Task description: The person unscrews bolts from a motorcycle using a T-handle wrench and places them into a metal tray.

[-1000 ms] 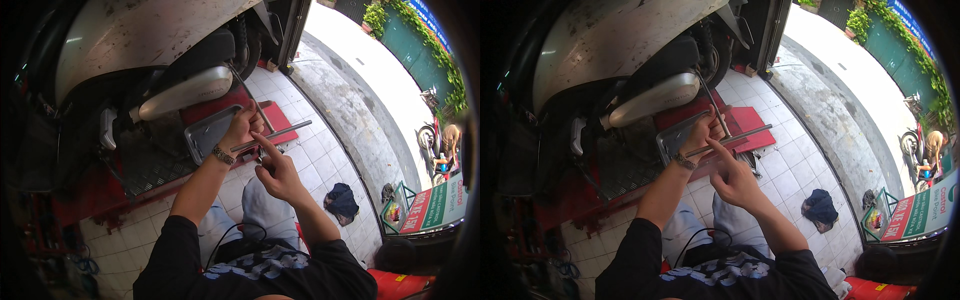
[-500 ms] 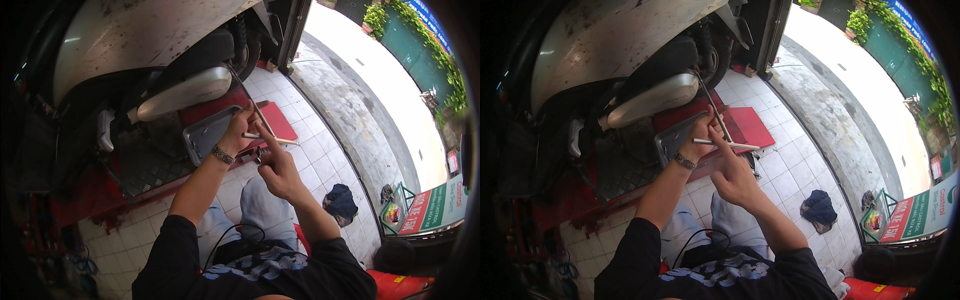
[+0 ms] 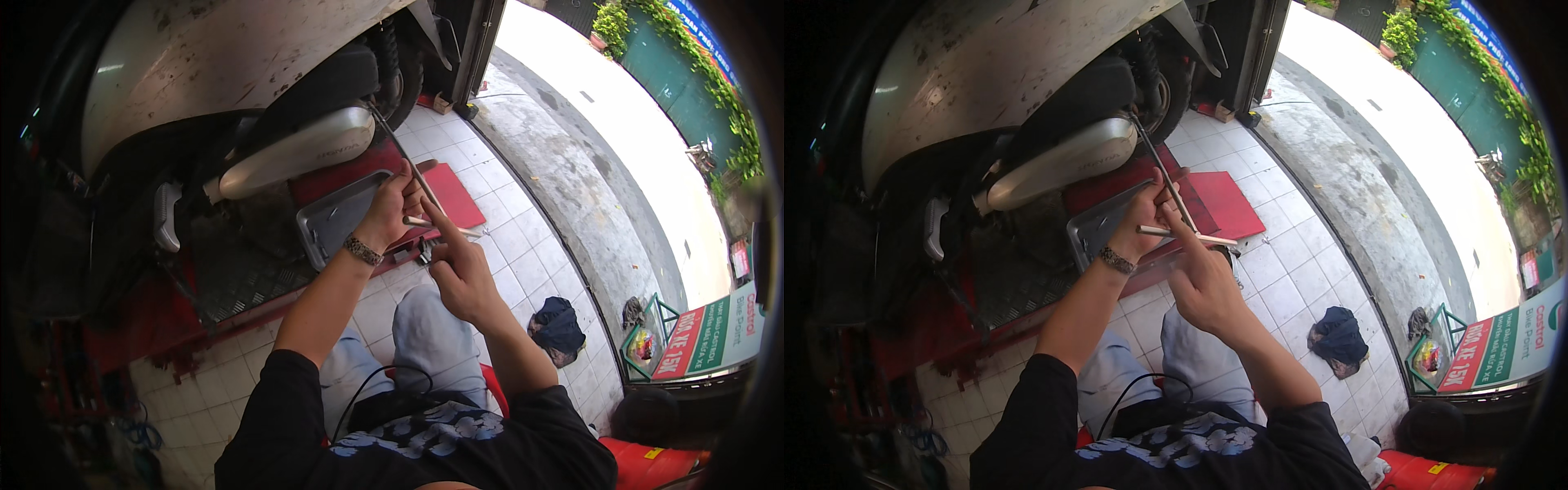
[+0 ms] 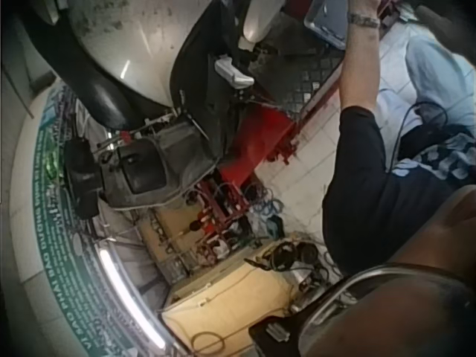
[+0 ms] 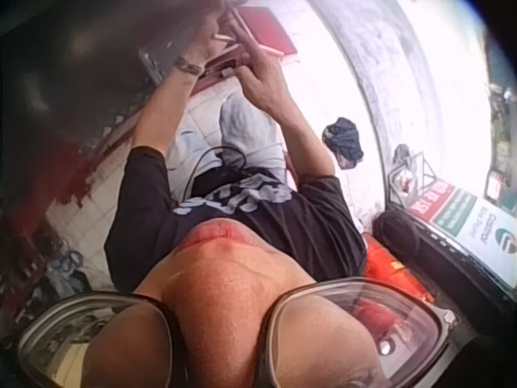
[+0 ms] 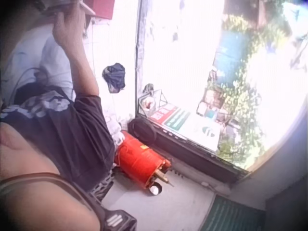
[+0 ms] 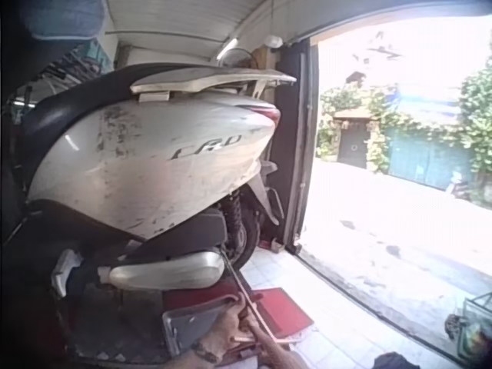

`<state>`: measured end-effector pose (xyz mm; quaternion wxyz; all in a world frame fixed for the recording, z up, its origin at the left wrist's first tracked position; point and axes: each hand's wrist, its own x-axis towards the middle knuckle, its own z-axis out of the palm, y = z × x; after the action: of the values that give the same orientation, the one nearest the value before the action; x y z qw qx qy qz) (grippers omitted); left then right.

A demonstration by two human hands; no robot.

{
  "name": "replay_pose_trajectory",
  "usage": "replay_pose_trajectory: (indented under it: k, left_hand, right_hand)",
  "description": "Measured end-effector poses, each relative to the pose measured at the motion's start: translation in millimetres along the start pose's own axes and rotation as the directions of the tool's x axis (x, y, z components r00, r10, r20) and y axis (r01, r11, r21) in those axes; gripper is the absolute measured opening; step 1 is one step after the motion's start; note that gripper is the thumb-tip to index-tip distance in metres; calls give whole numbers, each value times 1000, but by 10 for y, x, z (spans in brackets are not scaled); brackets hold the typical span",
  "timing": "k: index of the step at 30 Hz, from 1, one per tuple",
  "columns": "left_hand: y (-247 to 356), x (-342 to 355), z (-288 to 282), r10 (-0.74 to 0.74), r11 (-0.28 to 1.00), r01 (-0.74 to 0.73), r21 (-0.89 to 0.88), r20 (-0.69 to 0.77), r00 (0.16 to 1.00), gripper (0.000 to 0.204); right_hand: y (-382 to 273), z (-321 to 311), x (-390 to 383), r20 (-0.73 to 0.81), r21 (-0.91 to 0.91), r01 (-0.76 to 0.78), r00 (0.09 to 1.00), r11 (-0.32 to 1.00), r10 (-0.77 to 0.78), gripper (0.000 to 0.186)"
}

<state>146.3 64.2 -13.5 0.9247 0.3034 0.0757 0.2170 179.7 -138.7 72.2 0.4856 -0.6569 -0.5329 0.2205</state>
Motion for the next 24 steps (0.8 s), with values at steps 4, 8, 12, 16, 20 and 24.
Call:
replay_pose_trajectory:
  k: [4, 8, 12, 16, 20, 24]
  left_hand:
    - [-8, -37, 24, -8, 1000, 8, 4, 0, 1000, 57]
    - [-57, 59, -96, -29, 996, 34, -77, 58, 998, 55]
    - [-37, 116, -5, 2, 995, 6, -100, 87, 996, 54]
    - [54, 91, 5, 33, 996, -24, -86, 100, 994, 53]
    - [81, -9, -92, 26, 999, -24, -27, 41, 999, 53]
    - [40, -38, -203, -7, 1000, 7, -31, 12, 1000, 53]
  right_hand:
    - [249, 93, -156, 117, -126, -153, 979, 980, 168, 70]
    - [431, -21, -142, -23, -86, -284, 959, 955, 283, 62]
    - [253, -99, -22, -144, 44, -251, 956, 967, 255, 65]
    - [45, -30, 17, -111, 13, -29, 993, 999, 31, 75]
    - [105, 76, -125, 40, -104, -40, 998, 994, 45, 81]
    - [263, 92, -214, 101, -172, -110, 986, 979, 129, 84]
